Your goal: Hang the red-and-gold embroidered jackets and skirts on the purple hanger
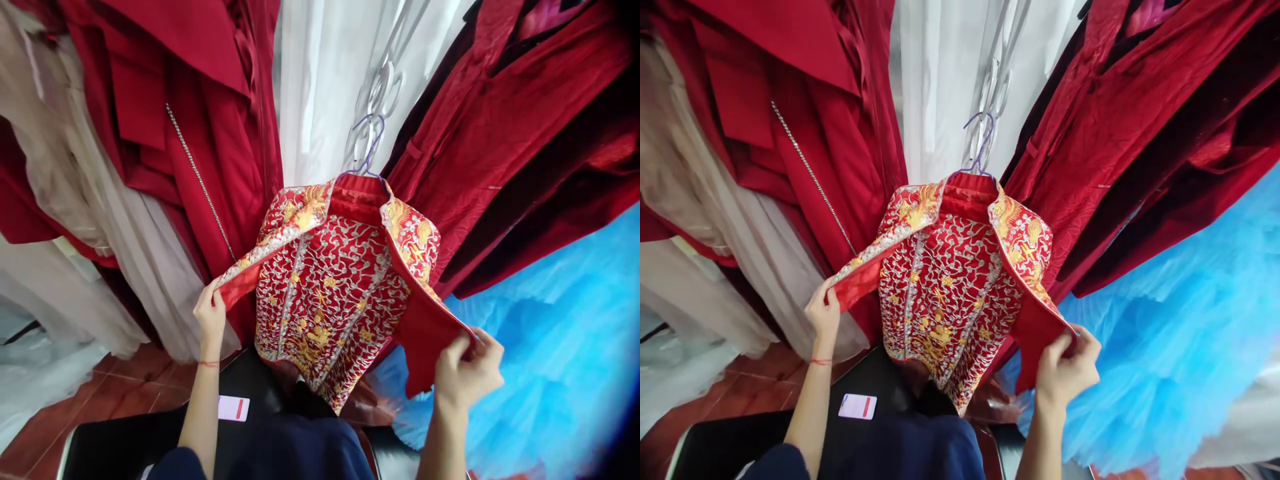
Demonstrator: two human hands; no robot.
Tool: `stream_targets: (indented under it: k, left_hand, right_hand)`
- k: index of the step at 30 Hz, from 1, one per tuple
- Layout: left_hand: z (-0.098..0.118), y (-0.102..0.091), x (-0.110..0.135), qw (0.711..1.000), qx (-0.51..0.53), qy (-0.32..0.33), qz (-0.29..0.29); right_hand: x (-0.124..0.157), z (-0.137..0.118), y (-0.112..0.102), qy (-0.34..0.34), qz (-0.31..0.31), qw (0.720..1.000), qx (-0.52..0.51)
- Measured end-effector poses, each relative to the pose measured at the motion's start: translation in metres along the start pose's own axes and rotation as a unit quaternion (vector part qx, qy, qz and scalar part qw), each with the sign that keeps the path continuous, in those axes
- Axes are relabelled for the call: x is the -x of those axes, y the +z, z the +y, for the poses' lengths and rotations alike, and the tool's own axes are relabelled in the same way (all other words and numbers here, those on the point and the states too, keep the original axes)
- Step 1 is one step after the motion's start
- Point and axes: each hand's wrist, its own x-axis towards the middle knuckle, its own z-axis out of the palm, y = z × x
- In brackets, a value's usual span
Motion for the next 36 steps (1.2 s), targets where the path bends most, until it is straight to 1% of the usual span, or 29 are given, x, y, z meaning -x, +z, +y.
stream_targets:
  k: [3, 4, 5, 6, 7, 8, 9, 10, 11, 12, 13, 14, 16, 17, 19, 21, 24, 27, 29, 33, 36]
  left_hand:
    - [0.014, -0.004, 0.018, 0.998, -0.007, 0.025, 0.052]
    - [0.021, -0.003, 0.027, 0.997, -0.012, 0.047, 0.051]
    - [0.027, 0.000, 0.037, 0.996, -0.013, 0.084, 0.032]
    - [0.034, 0.004, 0.047, 0.991, -0.007, 0.137, -0.002]
    - [0.039, 0.008, 0.057, 0.980, 0.007, 0.194, -0.035]
    - [0.045, 0.014, 0.066, 0.969, 0.026, 0.240, -0.051]
    - [0.050, 0.020, 0.074, 0.961, 0.046, 0.268, -0.049]
    - [0.054, 0.027, 0.081, 0.958, 0.063, 0.278, -0.033]
    - [0.058, 0.034, 0.088, 0.958, 0.076, 0.275, -0.021]
    - [0.062, 0.042, 0.093, 0.960, 0.080, 0.266, -0.029]
    - [0.065, 0.050, 0.098, 0.961, 0.077, 0.259, -0.064]
    - [0.067, 0.060, 0.101, 0.957, 0.066, 0.255, -0.118]
    - [0.068, 0.078, 0.106, 0.945, 0.027, 0.232, -0.230]
    - [0.066, 0.087, 0.107, 0.940, 0.006, 0.209, -0.268]
    - [0.061, 0.102, 0.106, 0.936, -0.024, 0.165, -0.311]
    - [0.057, 0.111, 0.103, 0.928, -0.035, 0.140, -0.343]
    - [0.057, 0.119, 0.099, 0.916, -0.039, 0.123, -0.379]
    - [0.063, 0.123, 0.095, 0.912, -0.058, 0.096, -0.396]
    - [0.066, 0.124, 0.093, 0.908, -0.068, 0.085, -0.404]
    - [0.066, 0.124, 0.089, 0.910, -0.056, 0.075, -0.404]
    - [0.063, 0.125, 0.088, 0.913, -0.034, 0.060, -0.403]
  right_hand:
    - [0.015, -0.011, 0.007, 0.003, 0.038, 0.999, -0.026]
    - [0.024, -0.016, 0.012, -0.014, 0.027, 0.999, -0.034]
    - [0.035, -0.022, 0.018, -0.046, -0.006, 0.998, -0.042]
    - [0.046, -0.028, 0.025, -0.094, -0.064, 0.992, -0.053]
    - [0.057, -0.033, 0.031, -0.152, -0.135, 0.977, -0.065]
    - [0.068, -0.038, 0.038, -0.198, -0.191, 0.958, -0.081]
    - [0.078, -0.042, 0.044, -0.226, -0.226, 0.942, -0.096]
    - [0.087, -0.045, 0.050, -0.240, -0.238, 0.935, -0.111]
    - [0.094, -0.047, 0.057, -0.241, -0.235, 0.934, -0.120]
    - [0.101, -0.049, 0.064, -0.242, -0.229, 0.935, -0.118]
    - [0.106, -0.049, 0.073, -0.246, -0.230, 0.936, -0.104]
    - [0.111, -0.050, 0.083, -0.255, -0.243, 0.933, -0.077]
    - [0.116, -0.049, 0.107, -0.270, -0.294, 0.917, 0.005]
    - [0.118, -0.048, 0.119, -0.266, -0.319, 0.908, 0.046]
    - [0.119, -0.045, 0.140, -0.250, -0.348, 0.898, 0.101]
    - [0.120, -0.040, 0.152, -0.232, -0.357, 0.897, 0.121]
    - [0.123, -0.034, 0.155, -0.205, -0.363, 0.901, 0.118]
    - [0.127, -0.030, 0.151, -0.175, -0.367, 0.907, 0.108]
    - [0.126, -0.028, 0.148, -0.163, -0.375, 0.906, 0.108]
    - [0.115, -0.023, 0.146, -0.161, -0.410, 0.891, 0.112]
    - [0.107, -0.019, 0.148, -0.152, -0.418, 0.891, 0.094]
